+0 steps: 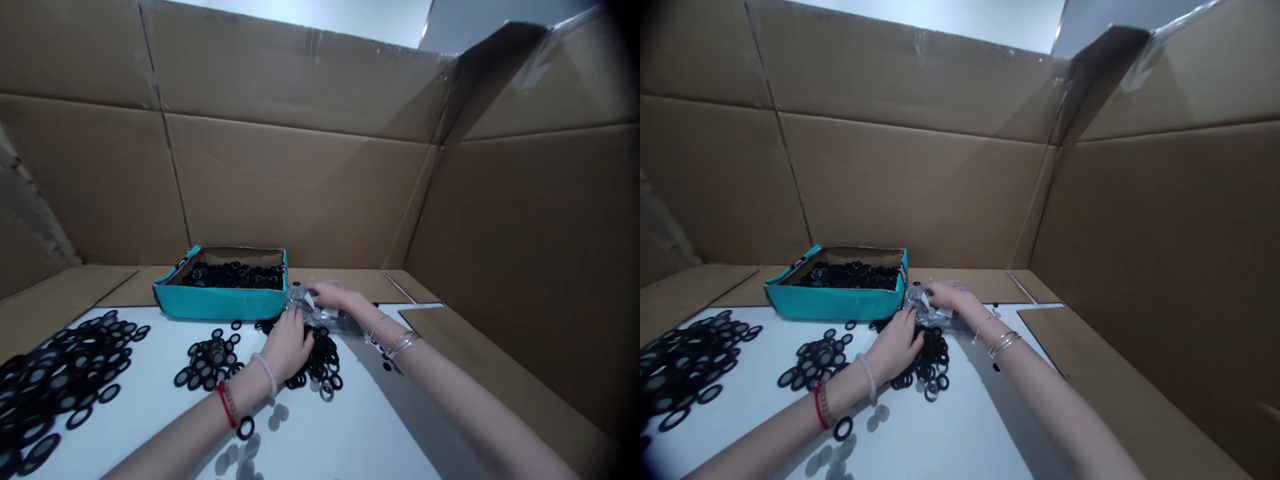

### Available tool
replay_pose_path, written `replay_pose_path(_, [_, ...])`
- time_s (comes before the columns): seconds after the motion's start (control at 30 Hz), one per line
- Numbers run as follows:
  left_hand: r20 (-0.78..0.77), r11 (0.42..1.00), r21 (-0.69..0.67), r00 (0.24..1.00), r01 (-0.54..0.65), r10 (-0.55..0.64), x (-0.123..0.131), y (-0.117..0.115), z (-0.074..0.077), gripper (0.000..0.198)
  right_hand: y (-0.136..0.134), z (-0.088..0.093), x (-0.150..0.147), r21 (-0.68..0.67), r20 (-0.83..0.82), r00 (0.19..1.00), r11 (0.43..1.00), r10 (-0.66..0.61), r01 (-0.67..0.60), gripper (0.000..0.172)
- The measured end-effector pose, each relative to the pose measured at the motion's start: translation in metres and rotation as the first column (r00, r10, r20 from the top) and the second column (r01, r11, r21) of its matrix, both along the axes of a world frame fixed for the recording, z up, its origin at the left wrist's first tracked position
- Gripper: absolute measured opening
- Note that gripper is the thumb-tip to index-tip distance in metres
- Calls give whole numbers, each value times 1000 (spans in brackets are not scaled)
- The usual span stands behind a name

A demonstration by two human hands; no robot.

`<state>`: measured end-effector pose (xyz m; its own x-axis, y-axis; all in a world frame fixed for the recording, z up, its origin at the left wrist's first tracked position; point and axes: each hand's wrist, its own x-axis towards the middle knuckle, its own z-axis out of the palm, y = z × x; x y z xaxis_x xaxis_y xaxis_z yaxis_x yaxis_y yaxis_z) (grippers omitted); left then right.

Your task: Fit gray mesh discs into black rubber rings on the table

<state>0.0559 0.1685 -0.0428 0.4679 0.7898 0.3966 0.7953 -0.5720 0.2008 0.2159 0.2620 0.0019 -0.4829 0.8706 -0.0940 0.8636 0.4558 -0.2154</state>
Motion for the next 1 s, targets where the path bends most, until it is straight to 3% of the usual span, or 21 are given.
replay_pose_path(0.17, [26, 1000, 10, 1000, -8, 8, 0, -2, -3, 42, 13, 10, 2, -86, -10, 999, 995, -47, 46, 26])
replay_pose_path(0.33, [47, 1000, 14, 999, -11, 10, 1, -5, -4, 45, 23, 15, 1, -109, -24, 984, 979, -175, 171, 27])
replay_pose_path(0.67, [29, 1000, 27, 1000, -10, 10, 5, -3, 2, 48, 27, 28, 3, -178, -71, 885, 879, -460, 443, 28])
replay_pose_path(1.0, [34, 999, -2, 998, 47, -47, 6, -6, 12, 47, 23, 27, 40, -319, -258, 800, 829, -542, 459, 23])
